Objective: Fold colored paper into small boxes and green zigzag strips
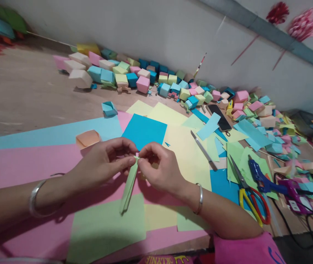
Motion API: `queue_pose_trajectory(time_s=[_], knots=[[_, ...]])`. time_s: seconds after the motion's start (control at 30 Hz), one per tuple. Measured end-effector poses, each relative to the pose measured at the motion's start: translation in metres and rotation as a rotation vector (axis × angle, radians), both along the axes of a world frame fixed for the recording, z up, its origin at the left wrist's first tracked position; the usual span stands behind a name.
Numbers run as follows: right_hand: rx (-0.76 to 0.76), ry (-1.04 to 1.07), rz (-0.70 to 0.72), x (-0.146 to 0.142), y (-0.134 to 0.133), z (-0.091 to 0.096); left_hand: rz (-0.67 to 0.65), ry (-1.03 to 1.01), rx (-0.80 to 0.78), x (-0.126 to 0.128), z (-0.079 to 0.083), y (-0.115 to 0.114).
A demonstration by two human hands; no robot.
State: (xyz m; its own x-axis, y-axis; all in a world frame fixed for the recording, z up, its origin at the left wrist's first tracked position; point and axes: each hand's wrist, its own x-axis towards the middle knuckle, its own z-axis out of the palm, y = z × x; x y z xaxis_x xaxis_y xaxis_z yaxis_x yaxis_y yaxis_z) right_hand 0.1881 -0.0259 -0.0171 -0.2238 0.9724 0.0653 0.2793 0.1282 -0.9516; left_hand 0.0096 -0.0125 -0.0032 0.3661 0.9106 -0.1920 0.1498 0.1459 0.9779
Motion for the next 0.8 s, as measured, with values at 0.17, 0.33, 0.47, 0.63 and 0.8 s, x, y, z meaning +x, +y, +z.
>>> queue_pose_trajectory(time_s=[0.17, 0.33, 0.47, 0.63, 0.8], knots=[[0.022, 0.016, -0.016, -0.001, -0.002, -0.003, -0.011, 0.011, -0.07, 0.002, 0.001, -0.002], [0.123, -0.024, -0.042, -0.002, -0.006, -0.002, -0.009, -0.006, -0.095, 0.001, 0.001, -0.002], [0.296, -0.126, 0.058, 0.001, -0.001, 0.001, -0.006, -0.062, -0.194, -0.001, 0.001, -0.001], [0.816, -0.325, 0.198, 0.007, 0.012, -0.004, 0.118, -0.28, -0.36, 0.0, -0.006, -0.001], [0.955, -0.346, 0.178, 0.01, 0.014, -0.018, 0.161, -0.379, -0.443, -0.001, -0.012, -0.002]])
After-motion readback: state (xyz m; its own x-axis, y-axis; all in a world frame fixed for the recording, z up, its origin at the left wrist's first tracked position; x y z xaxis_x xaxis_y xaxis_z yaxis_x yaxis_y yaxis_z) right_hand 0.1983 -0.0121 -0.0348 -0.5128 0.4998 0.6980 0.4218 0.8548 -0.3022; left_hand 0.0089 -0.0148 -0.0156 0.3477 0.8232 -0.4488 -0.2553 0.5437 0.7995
